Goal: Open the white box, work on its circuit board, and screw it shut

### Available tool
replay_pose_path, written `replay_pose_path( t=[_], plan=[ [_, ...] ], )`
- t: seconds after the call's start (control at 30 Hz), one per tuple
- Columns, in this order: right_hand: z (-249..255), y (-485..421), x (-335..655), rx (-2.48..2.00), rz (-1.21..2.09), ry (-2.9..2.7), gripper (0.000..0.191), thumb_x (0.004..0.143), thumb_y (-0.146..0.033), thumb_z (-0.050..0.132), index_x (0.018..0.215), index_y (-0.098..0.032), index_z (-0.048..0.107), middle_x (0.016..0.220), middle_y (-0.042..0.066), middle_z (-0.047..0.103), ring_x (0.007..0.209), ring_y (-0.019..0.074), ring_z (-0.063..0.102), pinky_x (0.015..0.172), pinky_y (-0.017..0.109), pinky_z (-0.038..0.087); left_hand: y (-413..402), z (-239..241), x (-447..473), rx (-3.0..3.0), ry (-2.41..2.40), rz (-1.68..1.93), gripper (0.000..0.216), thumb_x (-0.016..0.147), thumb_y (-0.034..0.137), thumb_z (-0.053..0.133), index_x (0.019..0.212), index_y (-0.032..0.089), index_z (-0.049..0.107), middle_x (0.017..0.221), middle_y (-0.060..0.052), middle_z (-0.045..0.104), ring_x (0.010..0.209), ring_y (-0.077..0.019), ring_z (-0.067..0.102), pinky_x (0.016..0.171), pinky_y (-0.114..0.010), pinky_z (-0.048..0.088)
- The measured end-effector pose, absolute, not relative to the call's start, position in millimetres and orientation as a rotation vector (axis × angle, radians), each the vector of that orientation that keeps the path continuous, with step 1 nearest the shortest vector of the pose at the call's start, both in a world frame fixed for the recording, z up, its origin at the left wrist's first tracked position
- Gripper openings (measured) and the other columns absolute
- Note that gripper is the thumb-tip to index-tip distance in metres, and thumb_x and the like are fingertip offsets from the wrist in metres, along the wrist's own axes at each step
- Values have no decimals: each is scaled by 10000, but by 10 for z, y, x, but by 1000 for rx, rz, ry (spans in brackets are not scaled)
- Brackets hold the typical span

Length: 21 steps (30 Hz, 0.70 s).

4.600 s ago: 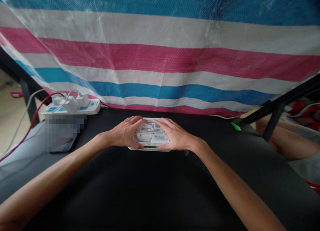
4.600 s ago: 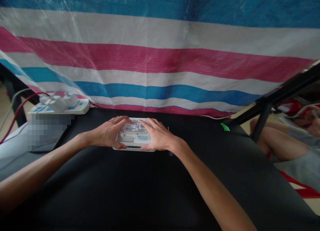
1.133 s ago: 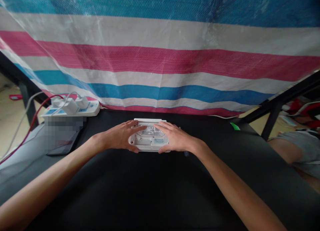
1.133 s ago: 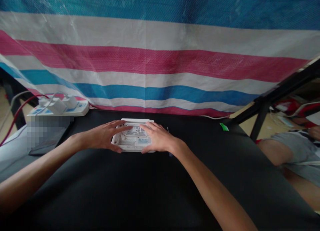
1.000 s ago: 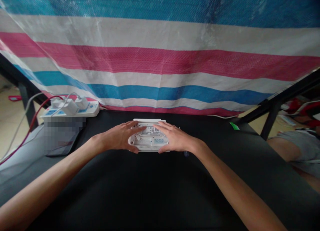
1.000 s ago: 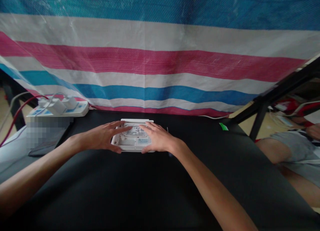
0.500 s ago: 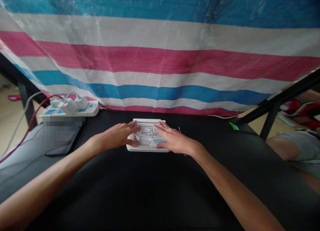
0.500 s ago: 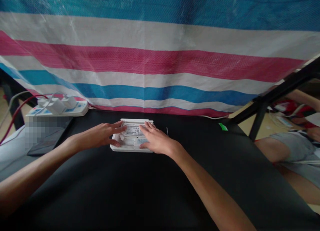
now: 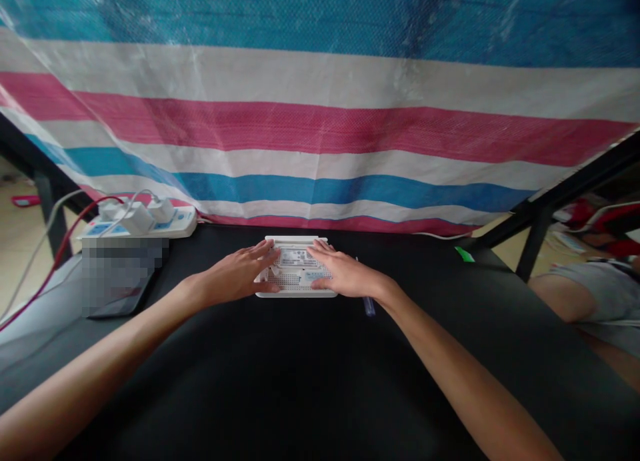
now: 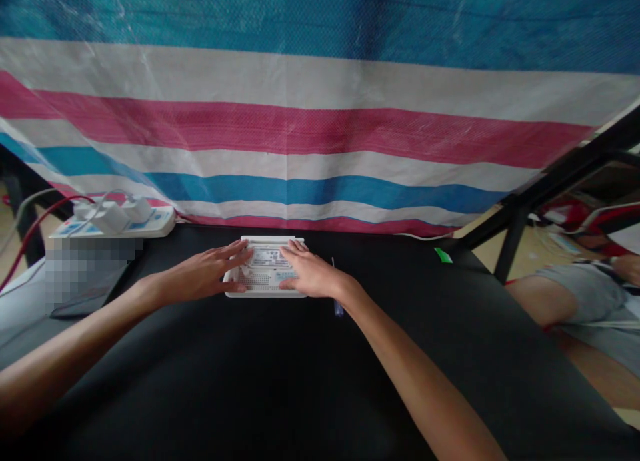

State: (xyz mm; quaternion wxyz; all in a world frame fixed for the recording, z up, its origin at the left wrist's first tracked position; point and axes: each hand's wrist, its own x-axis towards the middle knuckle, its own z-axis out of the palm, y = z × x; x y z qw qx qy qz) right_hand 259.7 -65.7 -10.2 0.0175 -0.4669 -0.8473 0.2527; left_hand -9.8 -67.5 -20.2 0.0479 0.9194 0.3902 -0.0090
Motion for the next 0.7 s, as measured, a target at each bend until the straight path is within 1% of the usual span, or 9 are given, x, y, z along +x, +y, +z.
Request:
replay_pose_path(
  t=[0.1,0.17,0.23,0.3,0.4,0.5,0.57,0.63,0.7],
  plan=[
    [-54,-639,2652,-1393,749,-2558,690,881,-262,652,1505,-132,388,1562,156,339,1457,288,325,1201,427,296,-675,-218,-65,2839,1093,44,614,1011,518,396,1485,128,400,1570,-196,317,1475,-310,272,1196,-470,289],
    [-30,-625,2716,-1353,655,-2498,583,873,-181,635,1439,-150,498,1499,136,462,1401,270,433,1182,397,340,-692,-236,-32,2844,1015,57,564,1050,468,286,1531,175,319,1594,-146,286,1499,-271,201,1217,-461,239],
    [-19,-615,2779,-1353,540,-2478,491,849,-158,655,1338,-158,610,1434,129,548,1354,277,496,1170,399,361,-715,-266,0,2844,1004,26,565,1062,451,226,1564,194,223,1622,-128,211,1511,-260,117,1226,-460,201],
    [-19,-614,2819,-1376,484,-2515,416,841,-183,676,1257,-174,674,1371,119,609,1305,291,547,1153,414,381,-733,-304,24,2861,1046,-8,580,1062,455,199,1573,179,186,1635,-138,139,1512,-273,45,1228,-469,176],
    [-31,-620,2823,-1397,471,-2612,402,853,-210,676,1250,-152,677,1360,137,614,1294,296,555,1143,404,388,-738,-361,46,2891,1087,-22,592,1062,460,172,1575,165,167,1637,-157,99,1510,-284,3,1226,-482,164],
    [-50,-624,2795,-1412,442,-2667,429,868,-201,659,1287,-109,644,1410,168,564,1334,283,517,1156,375,365,-722,-397,52,2880,1106,-10,600,1059,474,171,1582,182,133,1637,-162,68,1512,-288,20,1224,-485,164],
    [-62,-624,2780,-1429,436,-2684,417,873,-199,651,1283,-124,647,1427,158,549,1350,276,501,1163,369,353,-707,-406,52,2869,1104,11,601,1058,481,176,1584,198,119,1640,-149,58,1514,-282,34,1226,-476,157],
    [-73,-625,2774,-1442,445,-2680,401,874,-198,647,1271,-147,657,1432,140,549,1357,276,492,1164,374,352,-692,-406,52,2860,1097,22,657,1036,548,229,1586,212,102,1641,-141,44,1516,-289,40,1228,-476,142],
    [-81,-627,2776,-1430,473,-2654,391,869,-190,646,1259,-165,666,1429,124,555,1357,276,492,1160,377,358,-677,-397,54,2846,1092,5,784,976,656,316,1586,218,90,1641,-146,29,1515,-310,42,1226,-486,130]
  ],
)
